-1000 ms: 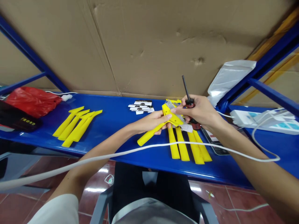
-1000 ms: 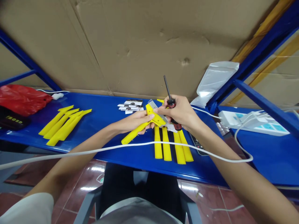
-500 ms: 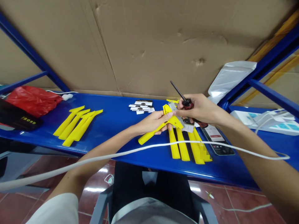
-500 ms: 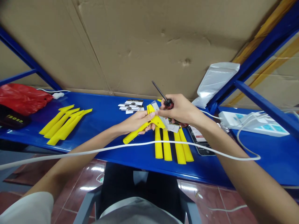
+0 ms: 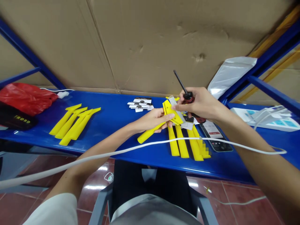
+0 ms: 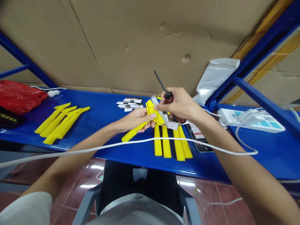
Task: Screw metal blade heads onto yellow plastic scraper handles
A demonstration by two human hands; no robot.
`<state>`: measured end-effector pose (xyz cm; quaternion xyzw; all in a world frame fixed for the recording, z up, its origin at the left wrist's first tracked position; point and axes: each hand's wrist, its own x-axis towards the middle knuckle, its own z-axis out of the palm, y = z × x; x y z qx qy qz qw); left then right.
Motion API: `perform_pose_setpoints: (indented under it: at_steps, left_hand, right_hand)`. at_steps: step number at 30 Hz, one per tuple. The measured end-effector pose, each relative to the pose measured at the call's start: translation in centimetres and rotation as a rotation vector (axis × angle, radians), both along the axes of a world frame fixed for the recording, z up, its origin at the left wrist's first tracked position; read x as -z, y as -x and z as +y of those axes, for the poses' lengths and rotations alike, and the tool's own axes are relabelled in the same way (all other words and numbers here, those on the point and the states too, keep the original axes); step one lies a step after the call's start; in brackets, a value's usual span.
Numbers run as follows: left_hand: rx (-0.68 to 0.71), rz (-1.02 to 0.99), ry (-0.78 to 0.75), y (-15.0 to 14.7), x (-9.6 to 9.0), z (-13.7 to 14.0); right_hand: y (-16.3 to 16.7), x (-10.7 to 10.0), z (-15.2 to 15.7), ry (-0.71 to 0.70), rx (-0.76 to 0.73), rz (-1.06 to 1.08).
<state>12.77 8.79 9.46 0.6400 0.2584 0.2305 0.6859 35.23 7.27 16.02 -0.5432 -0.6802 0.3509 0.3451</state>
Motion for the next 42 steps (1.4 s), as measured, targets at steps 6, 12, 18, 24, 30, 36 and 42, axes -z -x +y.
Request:
perform_pose_setpoints:
  at_steps: [6,12,18,24,30,36,42]
  left_hand:
    - [-0.005,-0.010,0.051,-0.06,0.00,-0.22]
    - [0.054,0.013,0.070,0.04,-0.38,-0.54]
    - [0.062,-0.030,0.104,0.08,-0.29,-0.39]
    - [0.049,-0.062,0.102,0.21,-0.28,-0.27]
    - [0.088,-0.026,0.074,0.47,-0.13,-0.11]
    - [0.087,-0.008,0.090,0.56,-0.10,0.01]
    - [0.093,-0.014,0.057,0.77,-0.04,0.12]
  right_hand:
    - [-0.07,0.04,-0.12,-0.020,0.038,0.002]
    - [-0.83,0.09,0.09,-0.007,-0.061,-0.026]
    - [-0.87,-0.27,-0.08,-0.037,-0.095,-0.040]
    - [-0.83,-0.66,0.10,-0.043,-0.109,-0.033]
    - [-0.41,-0.51,0.50,-0.025,-0.098,-0.066]
    - [-0.36,-0.26,0.78,0.006,-0.083,0.000]
    - [-0.07,0.22,0.73,0.039,-0.077,0.053]
